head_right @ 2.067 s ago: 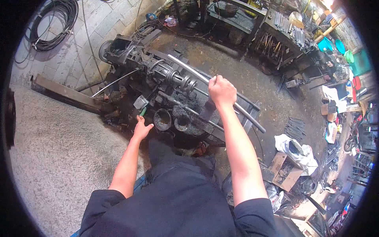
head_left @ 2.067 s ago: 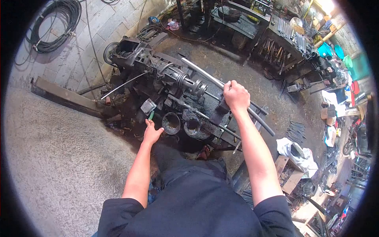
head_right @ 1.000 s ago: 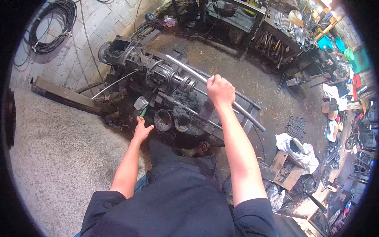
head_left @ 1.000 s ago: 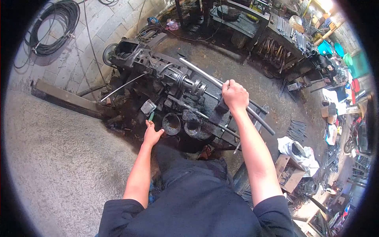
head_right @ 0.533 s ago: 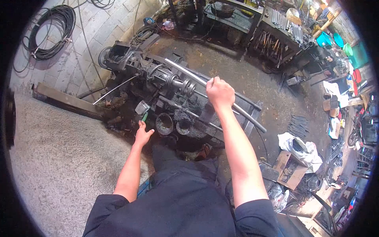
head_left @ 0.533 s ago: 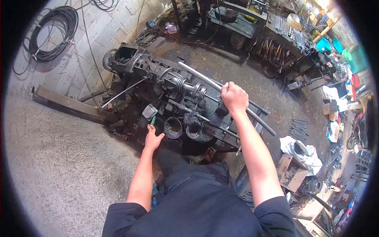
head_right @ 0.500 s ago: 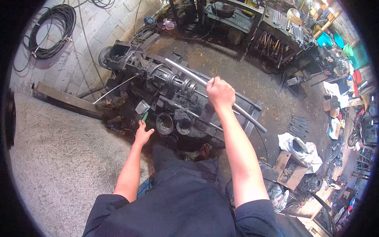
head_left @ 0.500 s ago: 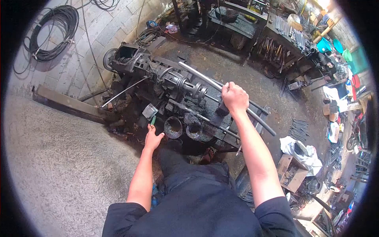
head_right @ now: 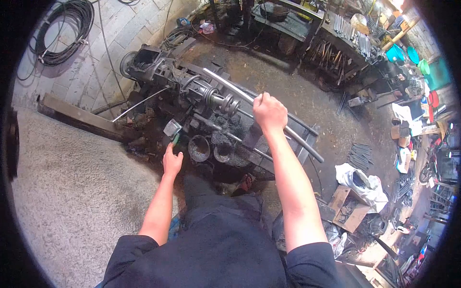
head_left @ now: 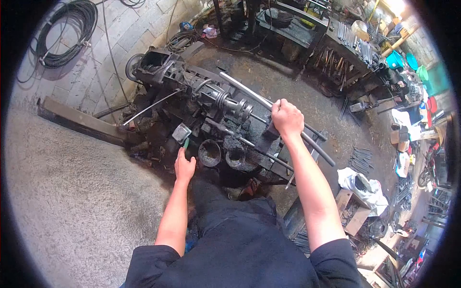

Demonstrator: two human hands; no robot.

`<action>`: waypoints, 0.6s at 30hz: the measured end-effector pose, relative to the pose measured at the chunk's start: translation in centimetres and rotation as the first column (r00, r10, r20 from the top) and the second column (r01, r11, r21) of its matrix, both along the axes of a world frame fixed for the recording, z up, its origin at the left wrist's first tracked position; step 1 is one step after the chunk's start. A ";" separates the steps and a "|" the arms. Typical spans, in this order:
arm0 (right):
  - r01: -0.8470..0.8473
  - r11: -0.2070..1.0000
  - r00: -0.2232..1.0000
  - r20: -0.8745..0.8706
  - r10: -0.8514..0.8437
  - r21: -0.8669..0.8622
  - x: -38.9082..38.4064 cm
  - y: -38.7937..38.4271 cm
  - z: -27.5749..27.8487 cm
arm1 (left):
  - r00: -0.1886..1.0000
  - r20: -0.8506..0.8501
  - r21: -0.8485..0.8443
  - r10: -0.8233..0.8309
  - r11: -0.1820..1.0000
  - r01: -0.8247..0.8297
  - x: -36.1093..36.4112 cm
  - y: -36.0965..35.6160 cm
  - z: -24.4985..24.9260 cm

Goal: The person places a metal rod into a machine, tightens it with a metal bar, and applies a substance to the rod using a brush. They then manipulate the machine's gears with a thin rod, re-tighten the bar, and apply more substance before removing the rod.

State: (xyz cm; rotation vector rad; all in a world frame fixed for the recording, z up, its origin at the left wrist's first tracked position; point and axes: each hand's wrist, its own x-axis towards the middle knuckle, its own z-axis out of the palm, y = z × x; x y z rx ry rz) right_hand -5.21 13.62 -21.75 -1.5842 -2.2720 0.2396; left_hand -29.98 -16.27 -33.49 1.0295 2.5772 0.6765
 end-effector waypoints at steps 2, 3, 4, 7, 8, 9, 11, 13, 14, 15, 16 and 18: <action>-0.003 1.000 1.000 0.013 0.003 0.014 0.0 0.0 -0.3 | 0.950 0.255 -0.080 0.178 0.983 -0.163 1.2 0.7 2.2; -0.004 1.000 1.000 0.015 0.004 0.014 0.0 0.0 -0.3 | 0.950 0.257 -0.080 0.179 0.983 -0.164 1.2 0.6 1.5; -0.007 1.000 1.000 0.009 0.007 0.024 -0.1 0.0 -0.2 | 0.987 0.103 0.029 0.121 0.992 -0.125 1.1 0.6 0.3; 0.000 1.000 1.000 -0.009 0.000 0.026 -0.2 0.0 -0.2 | 0.994 -0.095 -0.006 0.053 0.999 -0.054 0.5 0.5 -1.4; 0.013 1.000 1.000 -0.022 -0.013 0.017 -0.2 0.0 -0.2 | 0.992 -0.127 -0.142 0.023 0.989 -0.041 0.1 0.5 -1.7; 0.009 1.000 1.000 -0.023 -0.008 0.019 -0.2 0.0 -0.2 | 0.992 -0.127 -0.140 0.027 0.989 -0.045 0.1 0.9 -1.1; 0.012 1.000 1.000 -0.027 -0.012 0.026 -0.2 0.0 -0.3 | 0.993 -0.103 -0.361 0.063 0.927 -0.096 0.3 1.3 0.1; 0.006 1.000 0.999 -0.035 -0.005 0.027 -0.3 -0.1 -0.2 | 0.993 -0.086 -0.455 0.074 0.884 -0.106 0.2 1.7 0.9; 0.016 0.999 0.999 -0.042 -0.015 0.027 -0.3 -0.1 -0.2 | 0.995 -0.068 -0.544 0.072 0.833 -0.097 0.1 1.7 1.1; 0.019 0.999 0.999 -0.036 -0.017 0.042 -0.3 -0.1 -0.3 | 0.995 -0.070 -0.545 0.076 0.833 -0.102 -0.1 1.5 0.8; 0.016 0.999 0.999 -0.040 -0.014 0.045 -0.5 0.0 -0.3 | 0.995 -0.047 -0.598 0.090 0.795 -0.100 -0.4 1.3 0.1; 0.000 0.997 1.000 0.003 0.000 0.077 -0.4 -0.1 -0.3 | 0.995 -0.025 -0.647 0.094 0.758 -0.088 -1.7 0.1 -3.6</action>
